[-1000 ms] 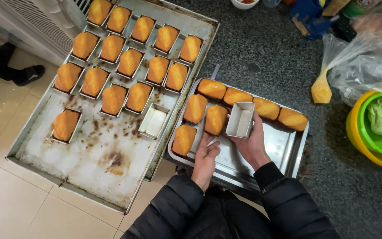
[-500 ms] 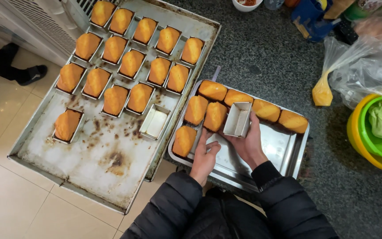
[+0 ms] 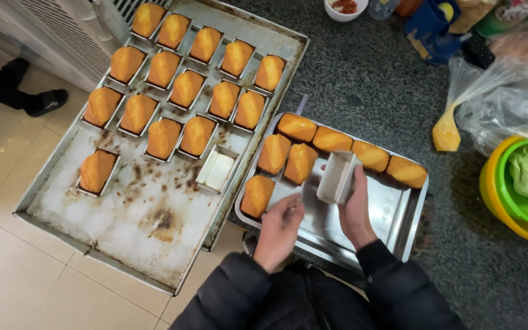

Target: Removing baked cakes from individual molds and arranging them on a tray before placing the tray in a rack.

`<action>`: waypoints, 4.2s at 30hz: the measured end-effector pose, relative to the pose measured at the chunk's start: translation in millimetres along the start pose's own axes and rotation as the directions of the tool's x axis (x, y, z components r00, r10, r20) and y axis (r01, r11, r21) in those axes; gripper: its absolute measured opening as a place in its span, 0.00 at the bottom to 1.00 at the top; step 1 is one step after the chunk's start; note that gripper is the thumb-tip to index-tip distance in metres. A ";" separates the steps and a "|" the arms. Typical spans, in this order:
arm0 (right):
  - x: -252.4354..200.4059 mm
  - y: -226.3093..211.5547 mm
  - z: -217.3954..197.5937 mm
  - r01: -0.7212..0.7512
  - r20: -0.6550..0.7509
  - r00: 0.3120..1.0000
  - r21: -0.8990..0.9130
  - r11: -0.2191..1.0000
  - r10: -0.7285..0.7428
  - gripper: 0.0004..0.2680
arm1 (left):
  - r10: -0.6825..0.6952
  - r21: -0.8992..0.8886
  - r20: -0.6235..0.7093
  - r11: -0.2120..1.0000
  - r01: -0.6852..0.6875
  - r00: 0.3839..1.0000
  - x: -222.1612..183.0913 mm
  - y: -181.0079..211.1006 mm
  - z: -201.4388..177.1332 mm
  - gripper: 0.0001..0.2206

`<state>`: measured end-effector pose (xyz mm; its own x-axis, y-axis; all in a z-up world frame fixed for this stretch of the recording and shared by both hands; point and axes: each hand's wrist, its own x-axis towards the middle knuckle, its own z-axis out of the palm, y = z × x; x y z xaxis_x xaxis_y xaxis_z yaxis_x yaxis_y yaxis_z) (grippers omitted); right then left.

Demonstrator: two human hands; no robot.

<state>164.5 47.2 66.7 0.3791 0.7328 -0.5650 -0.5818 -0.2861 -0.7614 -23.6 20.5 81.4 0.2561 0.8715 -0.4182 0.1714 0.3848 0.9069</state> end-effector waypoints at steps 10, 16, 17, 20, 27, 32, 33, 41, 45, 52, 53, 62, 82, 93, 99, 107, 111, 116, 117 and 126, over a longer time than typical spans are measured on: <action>-87.6 -21.4 107.5 0.111 0.422 0.902 -0.437 0.892 0.095 0.37 | 0.345 0.156 -0.111 0.932 -0.327 0.932 -21.4 72.5 -74.0 0.49; -53.8 3.0 87.5 0.261 0.456 0.889 -0.465 0.846 -0.023 0.19 | 0.477 0.710 -0.205 0.673 -0.205 0.854 16.3 46.0 -145.0 0.44; -52.6 3.4 86.5 0.257 0.429 0.903 -0.468 0.846 -0.036 0.19 | 0.487 0.783 -0.192 0.600 -0.166 0.852 23.7 36.8 -148.4 0.46; -56.1 1.7 88.2 0.251 0.385 0.921 -0.473 0.844 -0.057 0.17 | 0.490 0.887 -0.159 0.453 -0.095 0.857 42.9 9.8 -152.8 0.50; -59.1 3.2 93.5 0.236 0.365 0.930 -0.485 0.842 -0.050 0.16 | 0.583 0.866 -0.248 0.492 -0.094 0.774 27.4 21.5 -178.2 0.50; -43.1 24.1 92.9 0.237 0.374 0.926 -0.459 0.856 -0.055 0.14 | 0.688 0.884 -0.429 0.452 0.117 0.585 22.1 -2.8 -293.0 0.47; -39.9 28.9 94.3 0.249 0.375 0.924 -0.440 0.863 -0.075 0.14 | 0.659 0.865 -0.498 0.422 0.270 0.564 24.2 -15.1 -322.8 0.49; -65.8 38.9 127.9 0.235 0.376 0.925 -0.450 0.862 -0.056 0.13 | 0.135 0.780 -0.570 0.399 0.482 0.811 44.6 -25.7 -407.6 0.64; -68.8 47.3 125.3 0.232 0.376 0.925 -0.447 0.864 -0.054 0.13 | 0.069 0.762 -0.557 0.439 0.476 0.828 44.4 -16.3 -405.6 0.57; -75.8 45.8 128.8 0.237 0.400 0.915 -0.436 0.868 -0.049 0.14 | 0.211 0.617 -0.488 0.770 0.163 0.847 -21.7 62.7 -303.1 0.50; -79.6 45.6 131.6 0.250 0.451 0.892 -0.420 0.873 -0.038 0.15 | 0.173 0.567 -0.437 0.815 0.121 0.882 -27.0 71.0 -273.5 0.55; -128.2 -20.4 118.0 0.040 0.268 0.959 -0.457 0.889 0.094 0.33 | 0.293 0.149 -0.083 0.949 -0.278 0.953 -30.0 88.1 -102.1 0.49; -65.3 -45.0 -72.6 0.094 0.187 0.982 -0.621 0.778 0.031 0.23 | 0.198 -0.189 -0.124 0.957 -0.219 0.972 -20.6 27.5 81.2 0.25; -59.9 -44.6 -72.0 0.058 0.121 0.992 -0.653 0.755 0.028 0.21 | 0.117 -0.315 -0.030 0.942 -0.120 0.993 -23.5 25.7 88.0 0.34; -68.6 -71.6 -54.3 -0.052 -0.059 0.998 -0.655 0.754 0.018 0.27 | 0.079 -0.189 0.041 0.979 -0.070 0.996 13.6 3.1 79.3 0.42; -52.3 -55.1 -59.3 -0.148 -0.099 0.985 -0.047 0.988 0.142 0.26 | 0.242 0.776 0.089 0.591 -0.220 0.966 46.8 9.4 79.1 0.42; -35.7 -33.6 -65.7 -0.143 -0.008 0.989 0.096 0.985 0.144 0.26 | 0.331 0.680 -0.029 0.698 -0.224 0.943 20.2 10.3 63.9 0.41; -37.8 -34.5 -54.0 -0.133 0.003 0.991 0.087 0.987 0.133 0.25 | -0.013 0.276 -0.070 0.961 0.032 0.997 4.4 -70.6 38.7 0.35; -37.8 -32.3 -52.2 -0.098 0.014 0.995 0.058 0.994 0.097 0.25 | -0.160 0.057 -0.016 0.985 0.161 0.987 6.9 -81.5 36.8 0.32; -10.9 -38.7 -22.8 -0.049 -0.025 0.998 0.092 0.995 0.051 0.23 | -0.075 -0.295 0.036 0.952 0.082 0.997 39.0 -75.6 52.4 0.32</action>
<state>199.4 36.2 95.1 0.3666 0.7015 -0.6111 -0.6636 -0.2632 -0.7003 23.4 9.5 -6.1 0.2770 0.8287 -0.4863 -0.0963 0.5275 0.8441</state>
